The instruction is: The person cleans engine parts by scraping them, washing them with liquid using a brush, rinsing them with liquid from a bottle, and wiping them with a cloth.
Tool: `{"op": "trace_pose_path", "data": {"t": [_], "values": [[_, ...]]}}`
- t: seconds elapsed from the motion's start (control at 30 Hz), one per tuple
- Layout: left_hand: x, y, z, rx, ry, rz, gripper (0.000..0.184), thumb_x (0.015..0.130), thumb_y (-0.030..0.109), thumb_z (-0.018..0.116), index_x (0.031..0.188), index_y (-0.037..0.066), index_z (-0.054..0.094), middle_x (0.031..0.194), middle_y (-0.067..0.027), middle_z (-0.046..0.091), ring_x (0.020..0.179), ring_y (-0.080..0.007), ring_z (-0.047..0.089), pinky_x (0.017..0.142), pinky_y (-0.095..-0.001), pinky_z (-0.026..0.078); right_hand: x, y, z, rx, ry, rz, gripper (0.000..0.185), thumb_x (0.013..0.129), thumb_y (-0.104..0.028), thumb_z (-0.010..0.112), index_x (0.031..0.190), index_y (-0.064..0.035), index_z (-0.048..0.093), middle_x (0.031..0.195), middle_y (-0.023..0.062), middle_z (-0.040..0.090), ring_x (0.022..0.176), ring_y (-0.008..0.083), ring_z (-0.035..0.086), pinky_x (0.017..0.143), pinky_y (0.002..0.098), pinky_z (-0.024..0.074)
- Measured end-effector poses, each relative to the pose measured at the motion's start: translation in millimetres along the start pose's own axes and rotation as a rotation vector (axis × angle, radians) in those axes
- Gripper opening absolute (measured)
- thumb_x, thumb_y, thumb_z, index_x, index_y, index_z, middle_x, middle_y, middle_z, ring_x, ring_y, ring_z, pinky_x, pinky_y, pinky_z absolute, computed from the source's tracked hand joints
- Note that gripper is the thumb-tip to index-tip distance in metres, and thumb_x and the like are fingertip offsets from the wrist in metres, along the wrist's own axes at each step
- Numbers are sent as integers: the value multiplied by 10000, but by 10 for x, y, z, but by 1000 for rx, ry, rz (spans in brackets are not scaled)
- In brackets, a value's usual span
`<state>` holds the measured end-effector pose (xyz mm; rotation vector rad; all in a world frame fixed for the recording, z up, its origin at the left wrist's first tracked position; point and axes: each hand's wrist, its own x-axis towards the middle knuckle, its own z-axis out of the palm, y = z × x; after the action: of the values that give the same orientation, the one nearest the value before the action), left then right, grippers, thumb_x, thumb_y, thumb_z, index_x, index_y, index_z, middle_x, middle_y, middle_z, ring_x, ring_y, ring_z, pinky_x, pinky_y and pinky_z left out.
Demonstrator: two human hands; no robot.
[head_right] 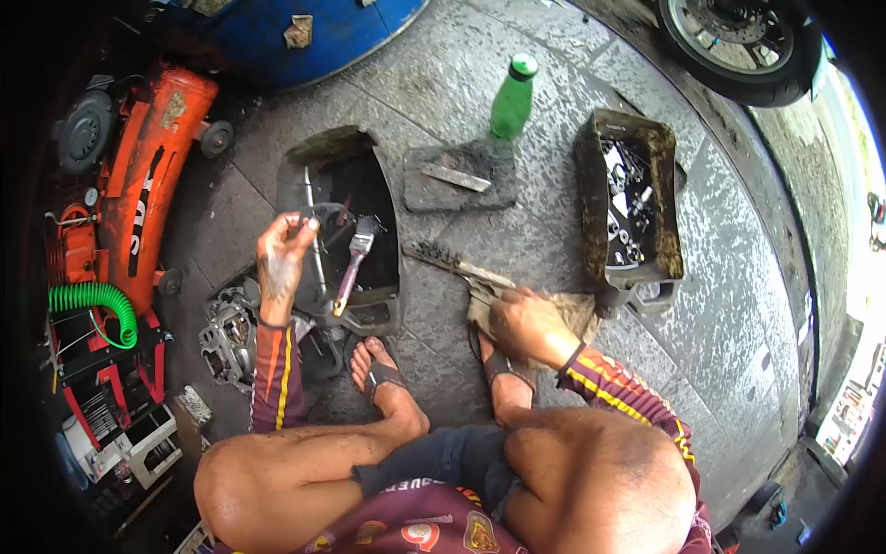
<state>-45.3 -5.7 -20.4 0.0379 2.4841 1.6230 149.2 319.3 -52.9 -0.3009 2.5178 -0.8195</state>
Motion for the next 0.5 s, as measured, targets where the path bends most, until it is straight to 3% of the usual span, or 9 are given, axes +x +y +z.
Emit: {"op": "trace_pose_path", "data": {"t": [0.1,0.2,0.27,0.33,0.37,0.47,0.5], "values": [[-76,123,-45,-241,-5,-68,129,876,93,725,931,39,622,866,3,643,789,-64,592,729,-209,491,31,30,-54,116,98,-29,288,779,-221,710,979,-47,598,987,146,585,974,346,576,817,428,499],[-93,136,-144,-309,-20,-159,116,880,73,713,889,68,598,872,-12,655,843,-103,650,721,-225,513,43,-24,-110,25,262,-16,308,783,-223,716,1028,-67,615,974,126,581,1009,336,550,845,440,475],[-127,99,-170,-342,-11,-184,137,878,64,714,877,73,577,894,-32,660,860,-123,664,733,-231,526,8,137,79,-38,34,-34,300,793,-242,716,1020,-63,634,977,117,582,1018,333,547,855,442,467],[-121,91,-129,-411,-33,-154,143,875,66,719,882,69,576,890,-34,657,857,-116,662,736,-230,528,35,45,18,49,71,-69,268,798,-231,714,977,-47,637,962,126,580,996,336,554,846,434,466],[-148,102,-111,-365,-20,-176,143,865,70,742,891,49,603,868,16,632,796,-41,587,727,-180,480,35,26,-35,91,118,-82,261,800,-218,713,971,-38,632,956,131,585,979,344,561,838,435,468],[-206,214,-47,-261,-51,-126,147,858,64,747,871,12,610,931,-9,631,828,-55,592,761,-189,487,72,-226,-493,406,197,-90,233,835,-152,677,975,13,592,994,172,623,946,388,600,843,427,483],[-227,234,21,-256,-102,-84,147,849,47,746,864,-5,609,930,-22,632,838,-64,595,770,-201,491,78,-307,-562,523,319,-115,209,845,-131,661,973,17,588,1025,176,630,968,368,613,858,413,484]]}}
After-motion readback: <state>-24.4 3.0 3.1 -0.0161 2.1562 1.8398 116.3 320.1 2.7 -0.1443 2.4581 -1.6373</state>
